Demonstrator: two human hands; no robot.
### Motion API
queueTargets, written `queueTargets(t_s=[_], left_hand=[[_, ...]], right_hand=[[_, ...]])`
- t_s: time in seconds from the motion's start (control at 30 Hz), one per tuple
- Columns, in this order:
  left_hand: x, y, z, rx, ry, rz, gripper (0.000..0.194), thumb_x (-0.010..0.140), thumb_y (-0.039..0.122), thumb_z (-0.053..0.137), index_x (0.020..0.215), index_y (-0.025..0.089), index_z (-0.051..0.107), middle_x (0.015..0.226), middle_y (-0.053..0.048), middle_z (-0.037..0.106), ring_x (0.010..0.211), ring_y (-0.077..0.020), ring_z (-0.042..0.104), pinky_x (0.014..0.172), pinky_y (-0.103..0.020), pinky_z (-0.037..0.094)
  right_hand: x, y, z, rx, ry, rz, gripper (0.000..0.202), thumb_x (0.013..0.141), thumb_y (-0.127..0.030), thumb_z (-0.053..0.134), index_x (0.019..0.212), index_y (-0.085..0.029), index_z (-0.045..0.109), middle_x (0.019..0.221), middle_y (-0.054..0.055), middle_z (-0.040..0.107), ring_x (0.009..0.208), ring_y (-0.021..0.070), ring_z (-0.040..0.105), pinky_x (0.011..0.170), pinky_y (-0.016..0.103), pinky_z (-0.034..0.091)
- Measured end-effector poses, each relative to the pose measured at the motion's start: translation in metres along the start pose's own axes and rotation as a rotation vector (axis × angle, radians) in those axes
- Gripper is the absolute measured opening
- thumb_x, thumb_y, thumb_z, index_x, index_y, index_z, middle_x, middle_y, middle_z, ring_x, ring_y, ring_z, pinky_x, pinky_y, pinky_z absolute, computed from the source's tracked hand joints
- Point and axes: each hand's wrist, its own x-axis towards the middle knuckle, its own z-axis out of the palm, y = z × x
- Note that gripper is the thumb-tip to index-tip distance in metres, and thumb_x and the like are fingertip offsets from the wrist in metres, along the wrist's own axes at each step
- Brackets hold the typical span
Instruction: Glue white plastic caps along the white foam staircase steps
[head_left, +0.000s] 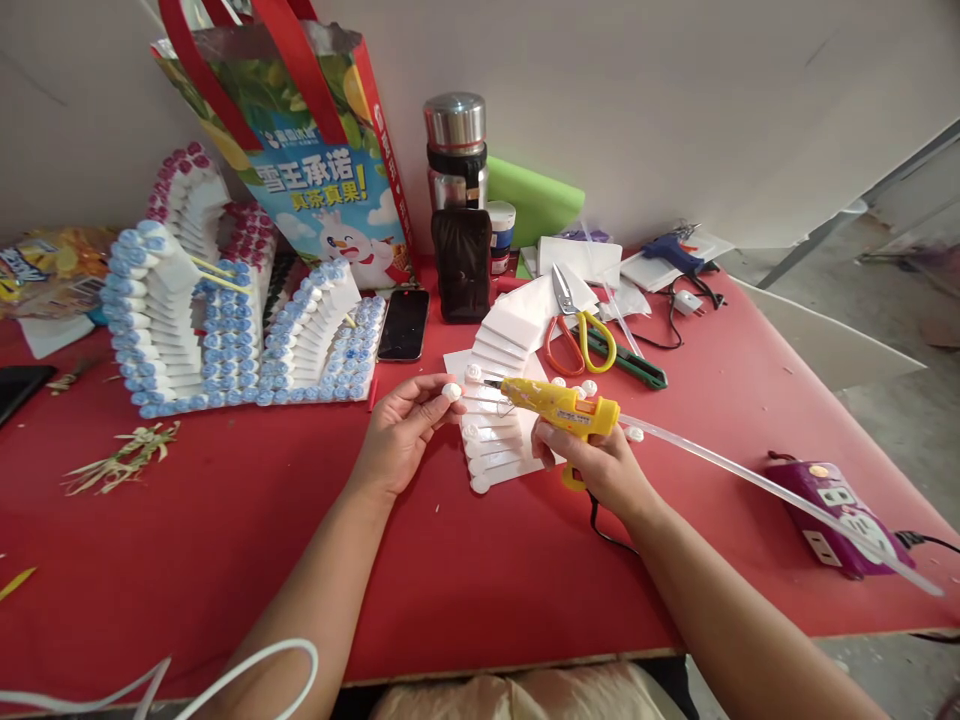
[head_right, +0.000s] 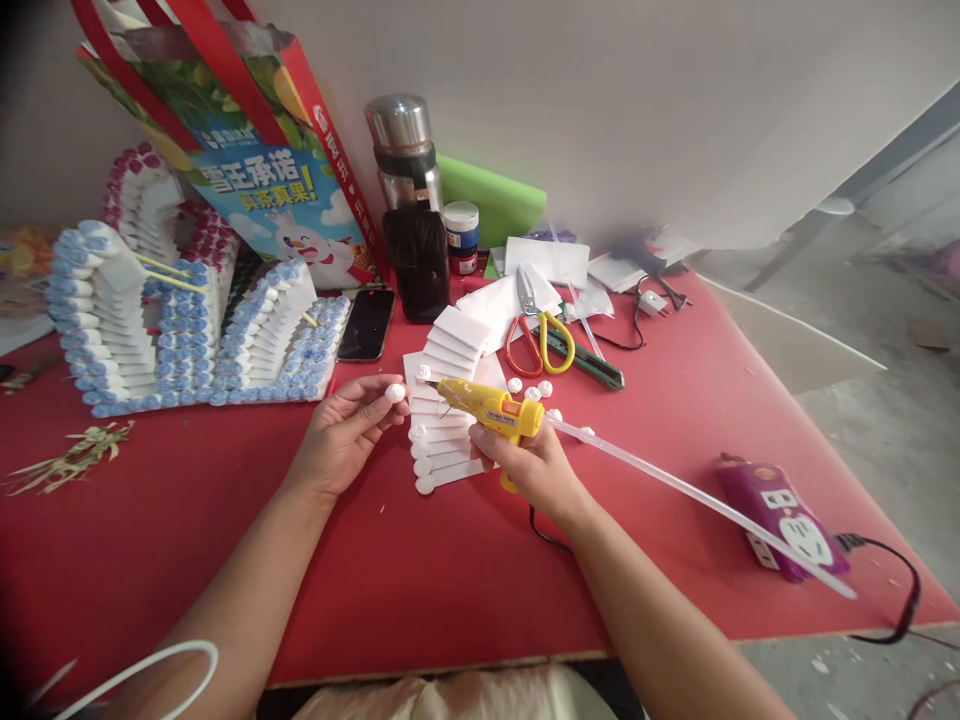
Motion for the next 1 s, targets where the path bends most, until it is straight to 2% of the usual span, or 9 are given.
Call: queueTargets(t_s=[0.27, 0.33, 0.47, 0.57, 0.63, 0.8, 1.0], left_hand=[[-0.001, -0.002, 0.001, 0.03, -0.029, -0.016, 0.027, 0.077, 0.028, 0.083, 0.103, 0.019, 0.078, 0.091, -0.005, 0.076, 0.079, -0.0138, 0.071, 0.078, -0.026, 0.058], [-0.001, -0.002, 0.0, 0.038, -0.029, -0.016, 0.028, 0.078, 0.028, 0.083, 0.104, 0.019, 0.078, 0.09, -0.005, 0.076, 0.08, -0.0141, 0.071, 0.078, -0.026, 0.058], [0.001, -0.003, -0.002, 0.042, 0.013, -0.001, 0.029, 0.075, 0.026, 0.084, 0.103, 0.019, 0.078, 0.102, -0.008, 0.077, 0.087, -0.0164, 0.071, 0.079, -0.027, 0.058], [0.003, -0.004, -0.003, 0.031, 0.015, -0.001, 0.029, 0.075, 0.024, 0.084, 0.103, 0.02, 0.078, 0.099, -0.007, 0.077, 0.081, -0.0134, 0.07, 0.078, -0.025, 0.058], [0.005, -0.004, -0.004, 0.035, 0.014, 0.001, 0.028, 0.076, 0.023, 0.083, 0.103, 0.021, 0.078, 0.097, -0.005, 0.077, 0.079, -0.0122, 0.069, 0.078, -0.024, 0.058], [0.007, -0.006, -0.006, 0.066, 0.03, 0.018, 0.026, 0.078, 0.026, 0.083, 0.103, 0.022, 0.078, 0.1, -0.006, 0.076, 0.092, -0.0164, 0.07, 0.078, -0.024, 0.058], [0.007, -0.006, -0.007, 0.044, 0.005, -0.015, 0.028, 0.077, 0.023, 0.083, 0.105, 0.021, 0.078, 0.108, -0.006, 0.076, 0.094, -0.0156, 0.07, 0.081, -0.023, 0.058]], right_hand=[[-0.004, 0.006, 0.009, -0.02, -0.047, -0.05, 0.029, 0.091, -0.046, 0.063, 0.078, -0.02, 0.063, 0.071, 0.003, 0.057, 0.062, 0.0154, 0.05, 0.054, 0.03, 0.042], [-0.007, 0.007, 0.013, -0.063, -0.039, -0.129, 0.024, 0.091, -0.042, 0.062, 0.082, -0.02, 0.062, 0.074, 0.003, 0.058, 0.064, 0.0159, 0.052, 0.058, 0.031, 0.044], [-0.012, 0.005, 0.022, -0.284, -0.057, -0.399, 0.015, 0.09, -0.032, 0.06, 0.08, -0.023, 0.053, 0.075, 0.001, 0.054, 0.065, 0.0159, 0.051, 0.062, 0.032, 0.042], [-0.012, 0.004, 0.026, -0.362, -0.097, -0.478, 0.016, 0.088, -0.031, 0.058, 0.078, -0.023, 0.048, 0.072, 0.0, 0.053, 0.062, 0.0149, 0.049, 0.061, 0.031, 0.04], [-0.011, 0.004, 0.026, -0.346, -0.102, -0.464, 0.015, 0.088, -0.03, 0.058, 0.078, -0.023, 0.049, 0.073, 0.0, 0.053, 0.062, 0.0138, 0.05, 0.061, 0.029, 0.04], [-0.01, 0.003, 0.02, -0.285, -0.07, -0.348, 0.02, 0.089, -0.032, 0.061, 0.077, -0.021, 0.049, 0.074, -0.001, 0.055, 0.063, 0.012, 0.052, 0.059, 0.026, 0.039], [-0.009, 0.003, 0.019, -0.321, -0.075, -0.312, 0.023, 0.089, -0.035, 0.062, 0.076, -0.021, 0.048, 0.072, -0.001, 0.054, 0.062, 0.0123, 0.05, 0.058, 0.027, 0.039]])
